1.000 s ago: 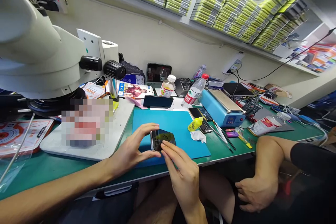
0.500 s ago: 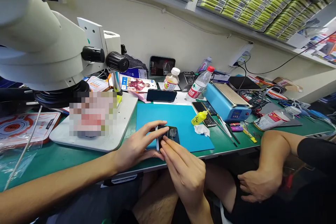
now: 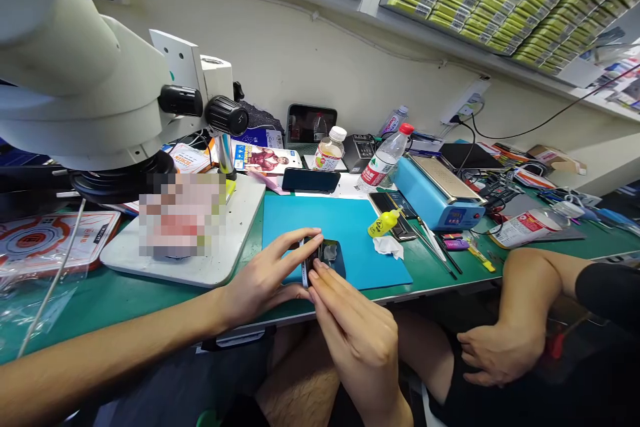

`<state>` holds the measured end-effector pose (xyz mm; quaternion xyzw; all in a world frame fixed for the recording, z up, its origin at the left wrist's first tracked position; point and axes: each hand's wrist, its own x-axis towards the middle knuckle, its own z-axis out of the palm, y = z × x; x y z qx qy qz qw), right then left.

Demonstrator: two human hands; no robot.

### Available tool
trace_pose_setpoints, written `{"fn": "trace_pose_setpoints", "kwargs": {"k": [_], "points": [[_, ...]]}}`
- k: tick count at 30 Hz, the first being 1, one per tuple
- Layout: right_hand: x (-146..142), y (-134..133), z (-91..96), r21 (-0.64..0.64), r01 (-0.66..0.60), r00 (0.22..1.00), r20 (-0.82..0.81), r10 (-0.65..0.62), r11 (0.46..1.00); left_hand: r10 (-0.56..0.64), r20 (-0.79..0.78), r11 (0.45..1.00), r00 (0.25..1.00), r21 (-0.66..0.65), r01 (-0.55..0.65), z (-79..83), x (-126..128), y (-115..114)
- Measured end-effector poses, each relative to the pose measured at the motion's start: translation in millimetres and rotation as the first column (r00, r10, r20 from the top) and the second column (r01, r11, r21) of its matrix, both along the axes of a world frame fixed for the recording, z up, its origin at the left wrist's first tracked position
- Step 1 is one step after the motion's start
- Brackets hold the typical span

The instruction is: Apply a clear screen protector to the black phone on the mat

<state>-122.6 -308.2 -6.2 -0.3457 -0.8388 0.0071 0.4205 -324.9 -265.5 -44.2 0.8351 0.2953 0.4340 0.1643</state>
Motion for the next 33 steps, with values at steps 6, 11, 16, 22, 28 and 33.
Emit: {"fn": "trace_pose_setpoints", "kwargs": {"k": [6,11,16,22,28,33], "points": [[-2.2,-4.0,0.3,-0.015,0.042,0.999,-0.004,-0.042,0.999,-0.007,0.039,0.998,0.999,0.067,0.005,-3.5,1.2,2.0],[-6.8,-5.0,-0.2,0.032,0.07,0.997,0.014,-0.07,0.997,-0.008,0.04,0.995,0.999,0.102,0.004,-4.4,1.1,3.5],[-14.8,-11.3,-4.8,0.11,0.137,0.99,0.019,-0.14,0.985,-0.024,0.02,0.993,1.0,0.115,0.021,-2.1,-0.1,2.5],[-19.4,-17.0,-12.7,0.144,0.208,0.978,-0.016,-0.208,0.967,-0.039,0.012,0.993,0.999,0.11,0.037,-0.2,0.3,-0.3],[-22.0,-16.8,-20.6,0.181,0.245,0.969,-0.054,-0.239,0.952,-0.035,0.037,0.996,0.999,0.084,0.032,0.4,3.7,-1.4],[-24.1,-15.9,-22.0,0.182,0.266,0.963,-0.077,-0.256,0.947,-0.028,0.04,0.995,0.999,0.096,0.024,3.9,4.7,-1.1]]}}
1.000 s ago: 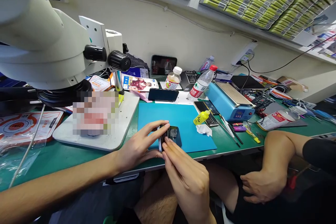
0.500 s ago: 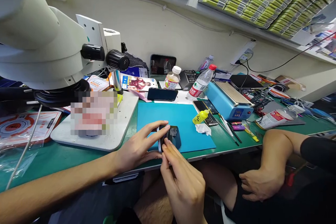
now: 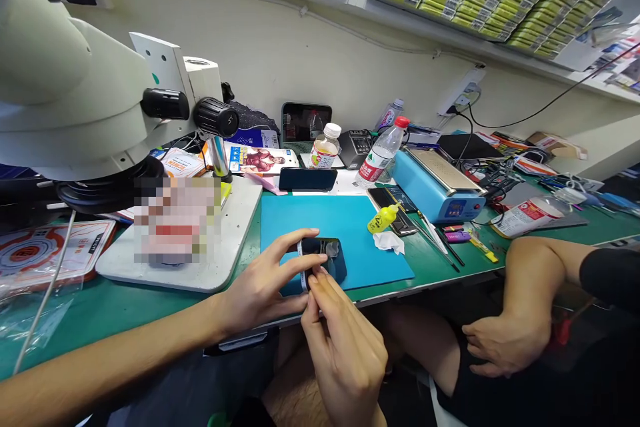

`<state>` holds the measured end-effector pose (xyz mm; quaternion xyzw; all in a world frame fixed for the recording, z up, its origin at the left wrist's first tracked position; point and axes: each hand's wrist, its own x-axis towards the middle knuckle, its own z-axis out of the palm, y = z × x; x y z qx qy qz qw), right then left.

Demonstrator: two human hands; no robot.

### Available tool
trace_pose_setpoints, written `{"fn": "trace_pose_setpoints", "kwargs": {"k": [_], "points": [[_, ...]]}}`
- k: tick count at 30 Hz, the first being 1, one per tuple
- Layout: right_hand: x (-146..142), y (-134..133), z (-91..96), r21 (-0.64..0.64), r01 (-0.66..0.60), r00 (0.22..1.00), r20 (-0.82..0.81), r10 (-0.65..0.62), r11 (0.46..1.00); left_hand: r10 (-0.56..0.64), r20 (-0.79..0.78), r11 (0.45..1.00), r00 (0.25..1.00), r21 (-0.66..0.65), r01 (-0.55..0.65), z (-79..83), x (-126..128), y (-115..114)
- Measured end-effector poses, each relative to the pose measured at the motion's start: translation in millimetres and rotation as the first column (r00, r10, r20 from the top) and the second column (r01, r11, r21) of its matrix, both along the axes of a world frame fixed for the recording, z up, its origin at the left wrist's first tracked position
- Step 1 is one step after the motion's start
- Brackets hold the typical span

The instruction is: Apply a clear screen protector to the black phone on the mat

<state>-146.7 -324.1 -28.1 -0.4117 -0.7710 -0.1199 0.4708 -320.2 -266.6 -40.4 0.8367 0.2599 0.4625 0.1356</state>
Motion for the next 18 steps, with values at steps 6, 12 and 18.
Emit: {"fn": "trace_pose_setpoints", "kwargs": {"k": [6,12,18], "points": [[-0.6,0.0,-0.1,0.001,0.003,1.0,-0.028,-0.003,1.0,-0.004,0.005,1.0,1.0,0.003,0.004,1.0,0.7,0.2],[0.6,2.7,0.5,0.018,0.01,1.0,-0.015,-0.009,1.0,0.01,0.018,1.0,1.0,0.018,-0.01,3.3,2.0,1.1],[0.4,3.2,0.4,0.003,0.009,1.0,-0.028,-0.009,1.0,-0.007,0.044,1.0,0.999,0.007,0.007,4.9,2.5,1.8]]}}
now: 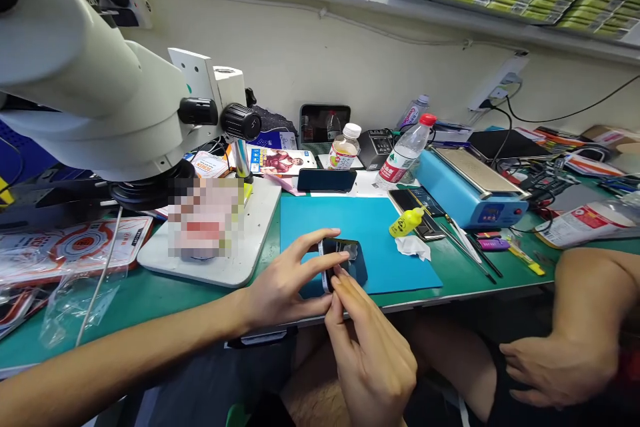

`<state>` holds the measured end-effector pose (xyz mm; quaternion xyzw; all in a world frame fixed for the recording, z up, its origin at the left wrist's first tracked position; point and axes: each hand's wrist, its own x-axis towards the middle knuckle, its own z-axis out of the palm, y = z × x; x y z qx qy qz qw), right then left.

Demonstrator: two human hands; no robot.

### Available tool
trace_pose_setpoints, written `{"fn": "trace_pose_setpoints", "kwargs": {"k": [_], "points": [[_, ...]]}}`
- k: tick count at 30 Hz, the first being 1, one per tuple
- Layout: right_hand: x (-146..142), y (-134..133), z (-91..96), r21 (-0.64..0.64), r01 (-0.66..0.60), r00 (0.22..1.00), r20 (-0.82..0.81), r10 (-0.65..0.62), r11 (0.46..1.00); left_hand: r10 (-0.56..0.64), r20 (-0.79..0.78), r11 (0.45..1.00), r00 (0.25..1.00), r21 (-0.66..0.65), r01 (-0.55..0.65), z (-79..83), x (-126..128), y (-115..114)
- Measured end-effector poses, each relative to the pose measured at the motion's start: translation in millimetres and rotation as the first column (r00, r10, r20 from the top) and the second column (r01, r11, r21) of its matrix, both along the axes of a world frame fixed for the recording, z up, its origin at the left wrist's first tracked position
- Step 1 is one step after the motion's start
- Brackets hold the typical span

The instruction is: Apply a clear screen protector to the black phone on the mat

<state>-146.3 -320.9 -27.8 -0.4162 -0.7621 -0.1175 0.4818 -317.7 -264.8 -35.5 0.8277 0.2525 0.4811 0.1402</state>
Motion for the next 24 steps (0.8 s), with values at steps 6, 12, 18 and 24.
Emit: {"fn": "trace_pose_setpoints", "kwargs": {"k": [6,12,18,24], "points": [[-1.7,-0.9,2.1,-0.025,-0.011,1.0,-0.029,0.011,1.0,-0.001,0.004,1.0,1.0,-0.031,0.002,1.0,0.6,-1.4],[-2.1,-1.1,2.1,-0.016,-0.002,0.999,-0.045,0.001,1.0,0.013,-0.006,0.999,1.0,-0.034,-0.014,1.3,1.1,-2.4],[-2.2,1.1,1.8,-0.029,-0.003,0.998,-0.056,0.001,1.0,0.008,-0.003,0.999,1.0,-0.043,-0.008,0.8,1.6,-2.1],[-1.5,-1.0,2.0,-0.04,-0.009,0.998,-0.069,0.006,0.999,0.022,-0.017,0.999,1.0,-0.034,-0.023,1.7,1.8,-2.6]]}}
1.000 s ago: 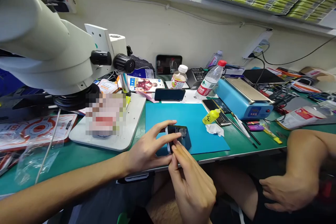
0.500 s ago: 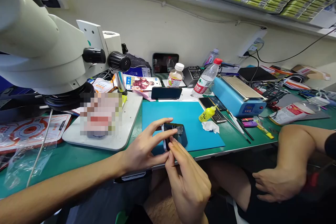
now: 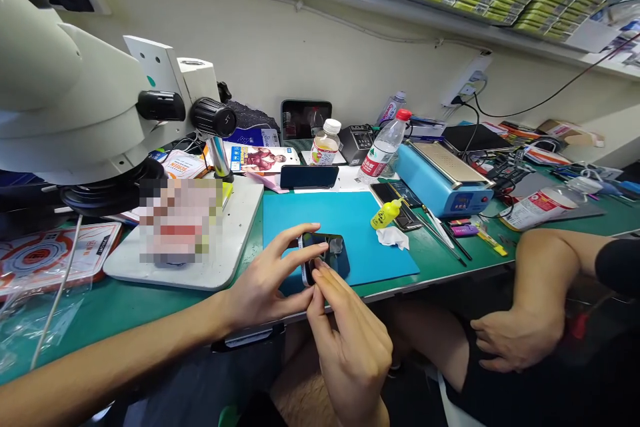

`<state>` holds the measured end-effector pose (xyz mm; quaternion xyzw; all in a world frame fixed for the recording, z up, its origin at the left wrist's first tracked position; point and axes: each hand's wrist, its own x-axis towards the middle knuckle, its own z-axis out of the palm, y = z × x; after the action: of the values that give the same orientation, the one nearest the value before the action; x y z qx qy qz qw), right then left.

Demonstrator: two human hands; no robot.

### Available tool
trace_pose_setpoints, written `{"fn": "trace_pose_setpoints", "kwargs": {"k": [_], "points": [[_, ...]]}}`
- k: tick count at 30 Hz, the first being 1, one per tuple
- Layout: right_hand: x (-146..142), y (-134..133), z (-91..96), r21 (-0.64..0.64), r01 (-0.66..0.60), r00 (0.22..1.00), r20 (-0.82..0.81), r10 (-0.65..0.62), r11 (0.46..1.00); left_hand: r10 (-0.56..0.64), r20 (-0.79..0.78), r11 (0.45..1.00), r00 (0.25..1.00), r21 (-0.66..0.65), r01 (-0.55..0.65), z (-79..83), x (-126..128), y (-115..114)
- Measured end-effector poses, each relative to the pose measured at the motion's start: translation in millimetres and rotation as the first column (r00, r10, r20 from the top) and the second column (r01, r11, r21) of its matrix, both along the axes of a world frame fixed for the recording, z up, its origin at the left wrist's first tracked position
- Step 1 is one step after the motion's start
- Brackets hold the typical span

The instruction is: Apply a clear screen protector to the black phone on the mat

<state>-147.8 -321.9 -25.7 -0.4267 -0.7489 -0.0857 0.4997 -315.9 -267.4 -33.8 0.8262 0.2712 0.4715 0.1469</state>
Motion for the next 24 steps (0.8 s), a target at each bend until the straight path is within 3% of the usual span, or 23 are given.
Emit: {"fn": "trace_pose_setpoints", "kwargs": {"k": [12,24], "points": [[-2.0,0.6,7.1,-0.055,-0.025,0.999,-0.031,0.023,0.998,-0.039,0.12,0.998,0.992,-0.048,0.045,-4.1,1.5,0.4],[0.0,0.7,7.5,-0.044,-0.032,0.999,-0.044,0.03,0.999,-0.017,0.094,0.998,0.995,-0.056,0.022,-1.4,1.8,-0.8]]}}
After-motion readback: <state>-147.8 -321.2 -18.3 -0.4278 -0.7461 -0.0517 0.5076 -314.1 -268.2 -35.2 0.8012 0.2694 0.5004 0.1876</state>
